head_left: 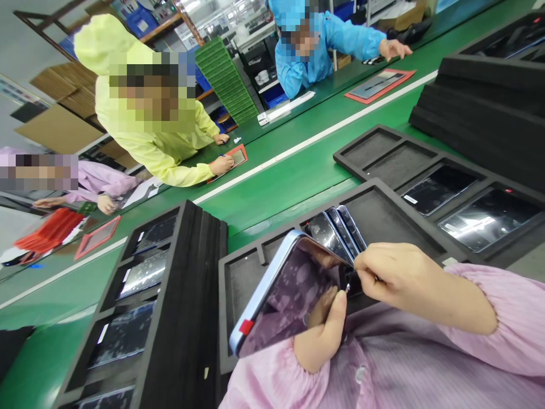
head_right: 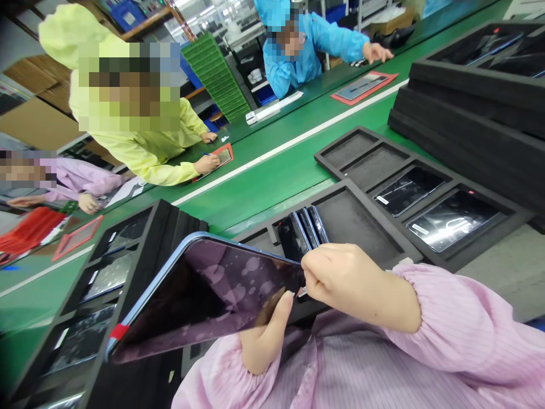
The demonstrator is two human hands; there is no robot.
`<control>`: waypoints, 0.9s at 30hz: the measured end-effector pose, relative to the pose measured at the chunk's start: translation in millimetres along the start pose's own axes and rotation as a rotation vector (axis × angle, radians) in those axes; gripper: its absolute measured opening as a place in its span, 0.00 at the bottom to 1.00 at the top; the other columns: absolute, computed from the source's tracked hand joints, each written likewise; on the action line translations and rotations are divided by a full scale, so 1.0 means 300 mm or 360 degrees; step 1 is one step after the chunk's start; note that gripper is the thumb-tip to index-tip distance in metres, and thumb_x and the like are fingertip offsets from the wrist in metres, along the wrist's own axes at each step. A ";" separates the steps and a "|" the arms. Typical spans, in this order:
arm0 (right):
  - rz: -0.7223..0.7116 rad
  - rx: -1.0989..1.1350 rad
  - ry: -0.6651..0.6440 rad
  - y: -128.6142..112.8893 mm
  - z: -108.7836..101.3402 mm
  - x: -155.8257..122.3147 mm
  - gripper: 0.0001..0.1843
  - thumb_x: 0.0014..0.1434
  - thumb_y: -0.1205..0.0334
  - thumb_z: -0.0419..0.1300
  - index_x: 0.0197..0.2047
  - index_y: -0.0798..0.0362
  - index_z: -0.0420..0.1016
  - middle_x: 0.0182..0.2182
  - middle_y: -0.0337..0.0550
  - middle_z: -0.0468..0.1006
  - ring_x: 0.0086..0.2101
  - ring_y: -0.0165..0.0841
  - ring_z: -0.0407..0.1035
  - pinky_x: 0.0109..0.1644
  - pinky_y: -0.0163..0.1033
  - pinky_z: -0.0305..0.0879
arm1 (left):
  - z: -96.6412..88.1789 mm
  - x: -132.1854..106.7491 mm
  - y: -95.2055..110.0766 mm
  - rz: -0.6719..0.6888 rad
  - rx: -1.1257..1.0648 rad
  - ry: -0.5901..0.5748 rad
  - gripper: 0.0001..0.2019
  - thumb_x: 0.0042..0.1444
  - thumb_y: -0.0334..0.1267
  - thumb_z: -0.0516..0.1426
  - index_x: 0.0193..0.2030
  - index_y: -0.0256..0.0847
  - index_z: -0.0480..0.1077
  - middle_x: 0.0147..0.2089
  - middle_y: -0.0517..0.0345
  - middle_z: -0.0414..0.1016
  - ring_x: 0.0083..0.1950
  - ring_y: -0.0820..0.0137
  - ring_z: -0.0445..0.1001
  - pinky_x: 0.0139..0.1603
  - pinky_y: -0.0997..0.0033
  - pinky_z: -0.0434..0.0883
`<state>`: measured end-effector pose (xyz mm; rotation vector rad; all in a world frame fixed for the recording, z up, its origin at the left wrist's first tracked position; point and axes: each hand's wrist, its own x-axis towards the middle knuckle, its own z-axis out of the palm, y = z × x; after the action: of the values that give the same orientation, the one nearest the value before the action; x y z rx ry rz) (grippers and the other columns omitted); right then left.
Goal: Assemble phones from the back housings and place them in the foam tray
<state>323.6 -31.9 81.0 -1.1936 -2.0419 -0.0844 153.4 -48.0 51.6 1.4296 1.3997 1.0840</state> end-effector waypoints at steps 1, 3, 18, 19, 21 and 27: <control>0.0036 0.0070 0.0030 -0.001 -0.005 0.005 0.14 0.55 0.76 0.45 0.22 0.55 0.63 0.16 0.33 0.62 0.18 0.24 0.56 0.24 0.30 0.54 | 0.001 0.003 0.006 -0.0017 -0.0046 -0.0005 0.09 0.49 0.45 0.62 0.29 0.43 0.79 0.31 0.54 0.80 0.36 0.63 0.79 0.43 0.69 0.76; 0.0133 0.0192 0.0056 -0.003 -0.019 0.015 0.14 0.56 0.75 0.46 0.22 0.55 0.63 0.16 0.32 0.64 0.17 0.22 0.57 0.23 0.27 0.54 | 0.002 0.017 0.018 -0.0123 -0.0231 -0.0069 0.08 0.47 0.43 0.62 0.26 0.41 0.78 0.29 0.54 0.80 0.33 0.64 0.79 0.40 0.70 0.76; 0.0953 -0.0645 0.0409 0.163 -0.144 -0.331 0.18 0.66 0.51 0.47 0.43 0.54 0.72 0.32 0.50 0.77 0.33 0.43 0.72 0.38 0.47 0.67 | -0.002 0.084 0.040 -0.0652 -0.1183 -0.0564 0.17 0.45 0.45 0.62 0.17 0.32 0.73 0.14 0.49 0.71 0.16 0.70 0.70 0.19 0.77 0.68; 0.0847 -0.0834 0.0280 0.189 -0.142 -0.383 0.23 0.66 0.47 0.44 0.42 0.56 0.72 0.34 0.56 0.77 0.36 0.50 0.71 0.38 0.52 0.66 | -0.002 0.082 0.034 -0.0652 -0.1175 -0.0558 0.16 0.45 0.45 0.62 0.18 0.32 0.73 0.14 0.50 0.71 0.16 0.71 0.69 0.19 0.77 0.67; 0.0725 -0.1107 0.0034 0.236 -0.125 -0.484 0.28 0.66 0.45 0.41 0.44 0.58 0.73 0.41 0.64 0.75 0.41 0.57 0.69 0.40 0.61 0.62 | 0.000 0.083 0.024 -0.0660 -0.1142 -0.0542 0.14 0.45 0.43 0.63 0.20 0.33 0.73 0.15 0.52 0.71 0.16 0.71 0.69 0.20 0.77 0.67; 0.0745 -0.1247 -0.0078 0.354 -0.032 -0.663 0.19 0.66 0.61 0.44 0.48 0.56 0.73 0.45 0.60 0.74 0.45 0.51 0.66 0.45 0.66 0.61 | 0.035 0.082 0.028 -0.0737 -0.0914 -0.0359 0.14 0.41 0.44 0.66 0.21 0.36 0.69 0.14 0.57 0.68 0.17 0.73 0.65 0.21 0.76 0.67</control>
<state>466.3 -119.6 -70.2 -2.1338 -1.7452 -0.6759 165.9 -23.7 57.4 0.7377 1.0635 0.8874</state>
